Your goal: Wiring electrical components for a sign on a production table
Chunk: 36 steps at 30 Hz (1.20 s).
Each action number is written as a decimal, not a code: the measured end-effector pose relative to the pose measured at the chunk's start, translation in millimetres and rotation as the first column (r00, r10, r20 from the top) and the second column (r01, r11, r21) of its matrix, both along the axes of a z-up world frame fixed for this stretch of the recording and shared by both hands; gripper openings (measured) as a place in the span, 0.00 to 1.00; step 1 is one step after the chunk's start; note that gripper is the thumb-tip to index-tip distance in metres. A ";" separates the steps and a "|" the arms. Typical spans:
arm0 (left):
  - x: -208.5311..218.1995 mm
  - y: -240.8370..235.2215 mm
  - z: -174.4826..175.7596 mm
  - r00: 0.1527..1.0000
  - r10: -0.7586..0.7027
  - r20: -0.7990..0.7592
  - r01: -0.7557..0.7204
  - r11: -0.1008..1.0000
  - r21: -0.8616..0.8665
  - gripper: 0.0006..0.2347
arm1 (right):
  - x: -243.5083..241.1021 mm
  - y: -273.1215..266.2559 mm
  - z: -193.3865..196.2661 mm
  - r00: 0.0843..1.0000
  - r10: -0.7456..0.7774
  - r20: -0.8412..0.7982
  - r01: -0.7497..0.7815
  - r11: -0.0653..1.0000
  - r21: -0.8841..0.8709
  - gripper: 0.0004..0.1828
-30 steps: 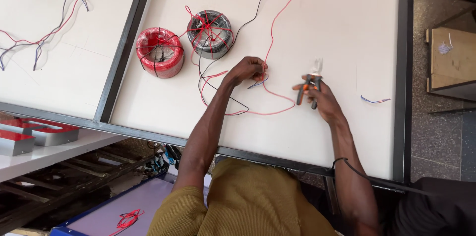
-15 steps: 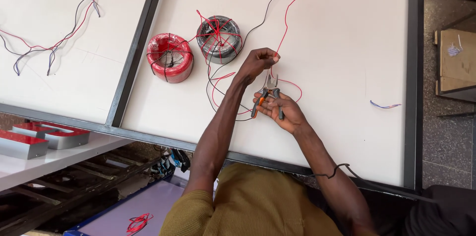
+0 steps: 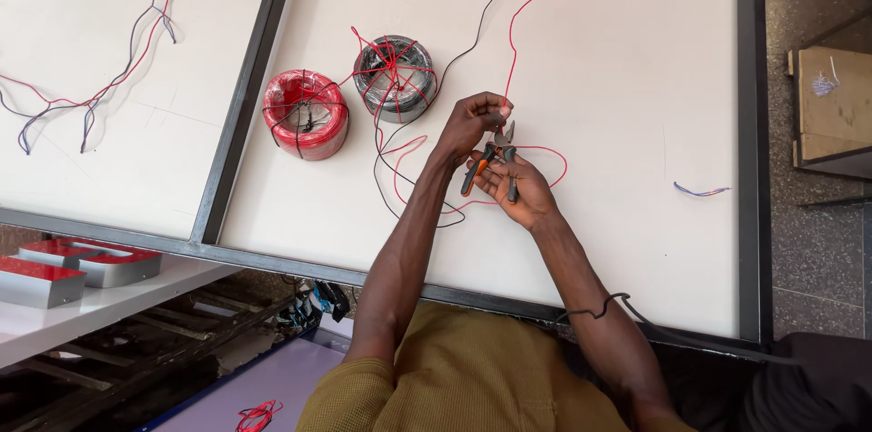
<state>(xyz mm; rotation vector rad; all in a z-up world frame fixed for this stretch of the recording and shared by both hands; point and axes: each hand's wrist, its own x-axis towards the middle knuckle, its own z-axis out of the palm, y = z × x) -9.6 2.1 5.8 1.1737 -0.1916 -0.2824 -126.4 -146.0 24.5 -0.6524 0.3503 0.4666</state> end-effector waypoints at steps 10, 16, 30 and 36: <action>-38.2 2.3 48.7 0.998 -0.058 -0.018 0.059 0.998 0.034 0.08 | 12.3 1.2 -29.0 0.998 0.027 -0.055 -0.025 0.999 0.030 0.12; -39.1 -25.2 40.1 0.999 0.048 -0.002 -0.048 0.995 0.085 0.10 | 11.6 0.7 -39.2 0.994 0.089 0.064 -0.075 0.979 -0.192 0.18; -70.3 -68.7 65.1 0.797 0.603 0.042 -0.603 0.790 0.111 0.11 | -11.4 2.8 -63.0 0.984 -0.179 0.021 0.177 0.932 -0.317 0.12; -55.1 -64.8 14.1 0.892 0.437 -0.114 -0.446 0.892 -0.076 0.11 | -15.7 15.7 -56.3 0.971 -0.238 -0.005 0.226 0.928 -0.295 0.13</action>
